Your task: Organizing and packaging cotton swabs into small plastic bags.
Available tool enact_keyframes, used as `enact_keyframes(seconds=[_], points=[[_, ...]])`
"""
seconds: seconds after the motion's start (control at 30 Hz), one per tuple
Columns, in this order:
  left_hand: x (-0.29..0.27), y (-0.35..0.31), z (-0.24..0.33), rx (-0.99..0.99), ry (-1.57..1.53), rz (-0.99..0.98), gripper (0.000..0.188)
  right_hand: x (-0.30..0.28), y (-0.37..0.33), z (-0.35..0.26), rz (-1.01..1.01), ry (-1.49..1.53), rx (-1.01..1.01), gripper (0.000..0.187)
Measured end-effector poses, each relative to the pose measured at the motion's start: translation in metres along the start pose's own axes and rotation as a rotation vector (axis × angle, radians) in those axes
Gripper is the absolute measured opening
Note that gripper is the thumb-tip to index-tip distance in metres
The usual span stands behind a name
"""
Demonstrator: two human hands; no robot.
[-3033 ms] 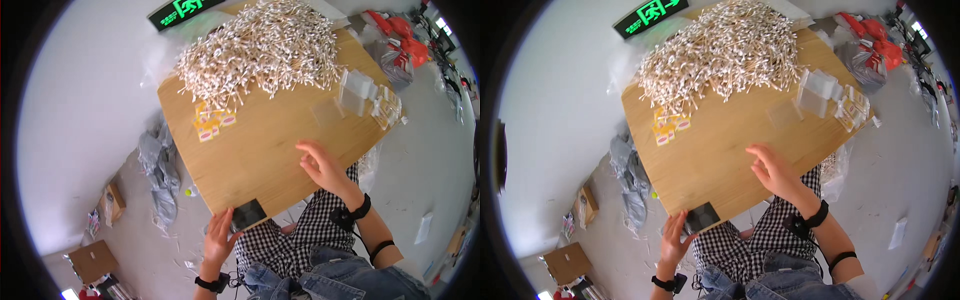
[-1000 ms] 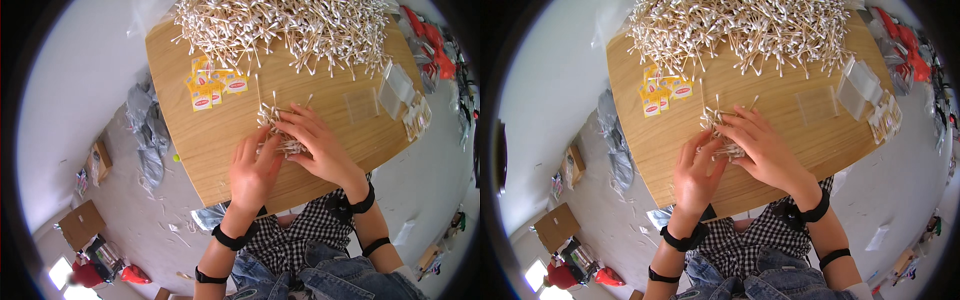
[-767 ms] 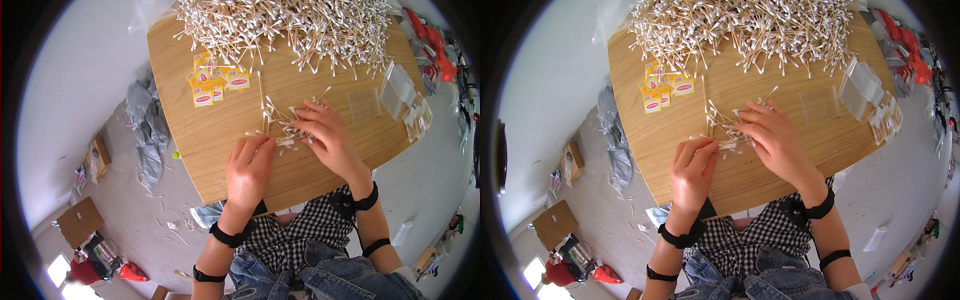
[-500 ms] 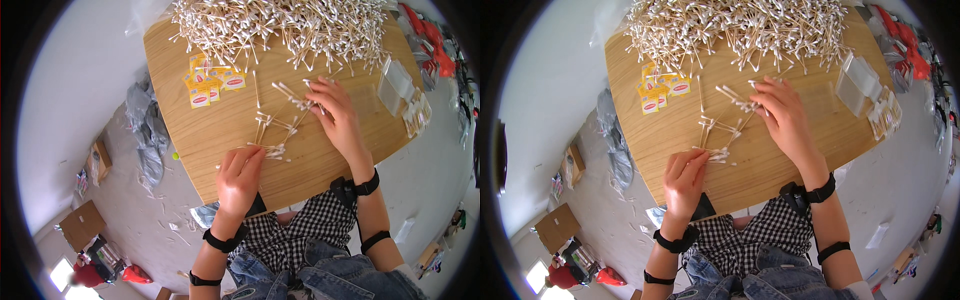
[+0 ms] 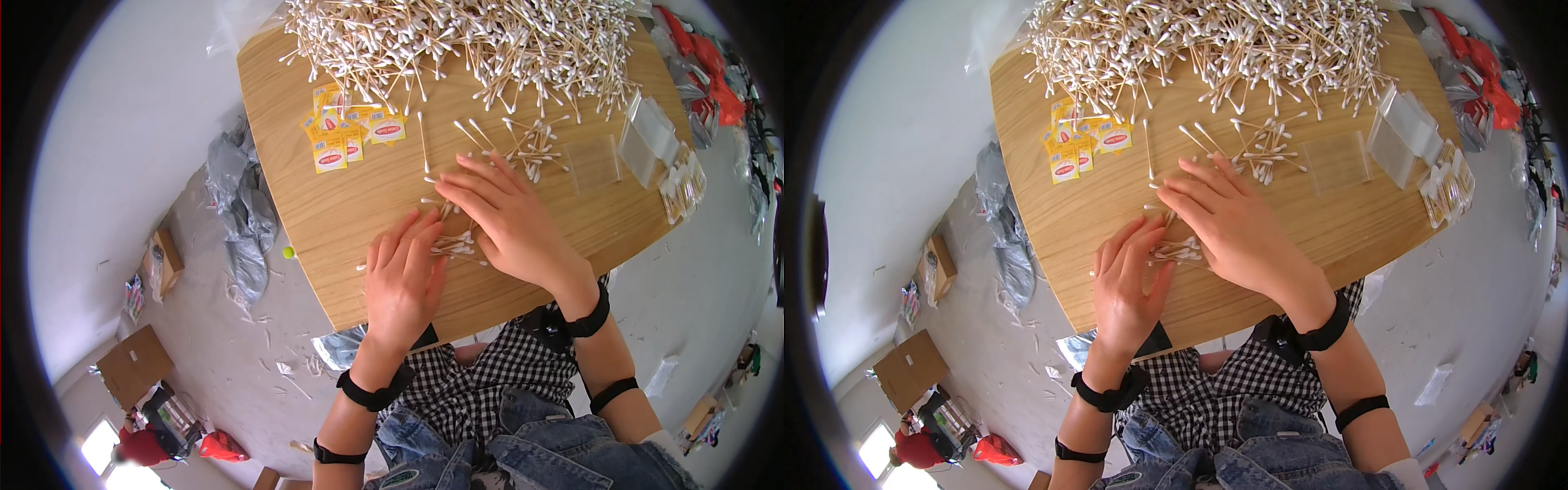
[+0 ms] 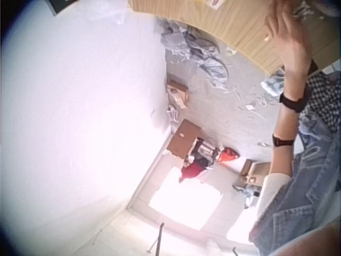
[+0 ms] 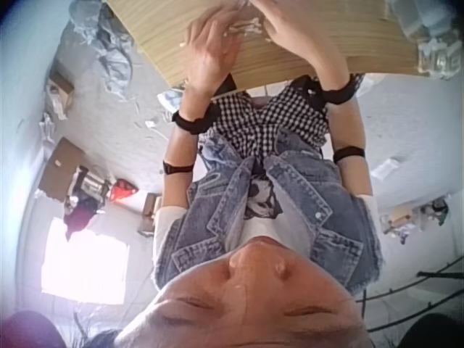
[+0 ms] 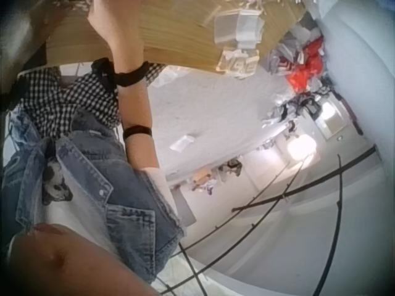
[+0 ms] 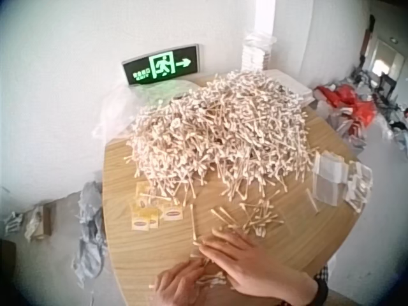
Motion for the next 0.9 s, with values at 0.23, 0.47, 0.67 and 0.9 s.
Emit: enact_keyframes(seconds=[0.23,0.47,0.67,0.9], points=[[-0.008,-0.006,-0.005,0.032,0.002,0.073,0.029,-0.014,-0.018,0.006,0.125,0.022,-0.026,0.032],[-0.013,-0.014,-0.008,0.061,0.000,0.127,0.021,-0.017,-0.024,0.018,0.151,0.032,-0.002,0.018],[-0.022,-0.026,-0.022,0.051,-0.017,0.097,0.020,-0.030,-0.025,0.029,0.195,-0.042,0.026,0.015],[-0.006,-0.015,-0.002,0.017,-0.022,0.113,0.025,0.004,0.006,-0.007,0.094,0.053,0.014,0.017]])
Point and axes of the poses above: each hand's wrist, its own y-axis towards the middle knuckle, its own x-axis out of the palm, z = x × y, the point moved 9 cm from there along y, towards the middle knuckle, and after that the axes turned 6 degrees about y, right-handed, at the moved point
